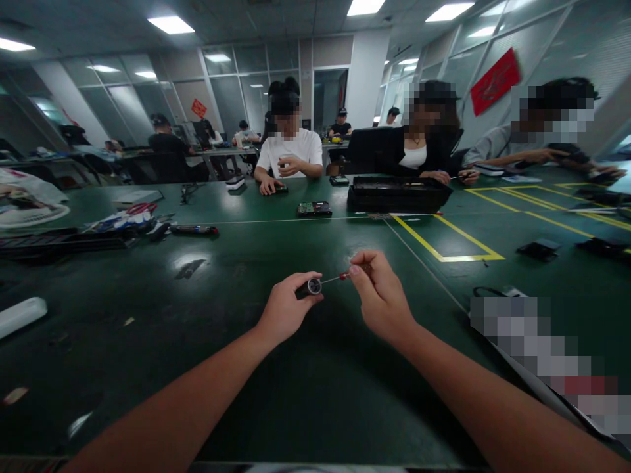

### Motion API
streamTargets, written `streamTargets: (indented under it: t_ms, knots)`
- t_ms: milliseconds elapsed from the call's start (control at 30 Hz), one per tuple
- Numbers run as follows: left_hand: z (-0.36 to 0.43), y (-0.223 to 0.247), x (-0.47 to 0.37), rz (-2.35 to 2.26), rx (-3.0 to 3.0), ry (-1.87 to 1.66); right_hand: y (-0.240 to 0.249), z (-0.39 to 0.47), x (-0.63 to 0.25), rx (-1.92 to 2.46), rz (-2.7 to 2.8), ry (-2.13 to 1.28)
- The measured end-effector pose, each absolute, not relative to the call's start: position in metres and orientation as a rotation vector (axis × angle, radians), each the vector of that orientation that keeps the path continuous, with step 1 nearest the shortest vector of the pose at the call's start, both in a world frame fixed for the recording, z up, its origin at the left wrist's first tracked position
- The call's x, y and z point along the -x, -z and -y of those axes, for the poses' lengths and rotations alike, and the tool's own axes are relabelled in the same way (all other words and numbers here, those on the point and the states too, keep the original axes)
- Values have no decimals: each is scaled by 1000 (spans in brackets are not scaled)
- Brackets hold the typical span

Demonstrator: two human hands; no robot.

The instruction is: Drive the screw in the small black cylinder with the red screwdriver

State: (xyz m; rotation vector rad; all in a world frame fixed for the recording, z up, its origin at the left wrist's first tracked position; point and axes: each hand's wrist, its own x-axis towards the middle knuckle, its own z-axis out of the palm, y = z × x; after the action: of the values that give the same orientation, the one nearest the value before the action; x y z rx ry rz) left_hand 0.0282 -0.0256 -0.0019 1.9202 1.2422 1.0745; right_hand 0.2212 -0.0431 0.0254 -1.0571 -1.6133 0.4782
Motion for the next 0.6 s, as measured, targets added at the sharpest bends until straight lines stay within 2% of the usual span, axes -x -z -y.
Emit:
streamTargets:
  t_ms: [300,600]
  knots:
    - [28,-6,-27,-1050,-2158,-1136,-24,23,-226,921,1060,-939]
    - [29,-5,-28,-1140,-2023,-1081,-28,39,-219,1018,1322,-592]
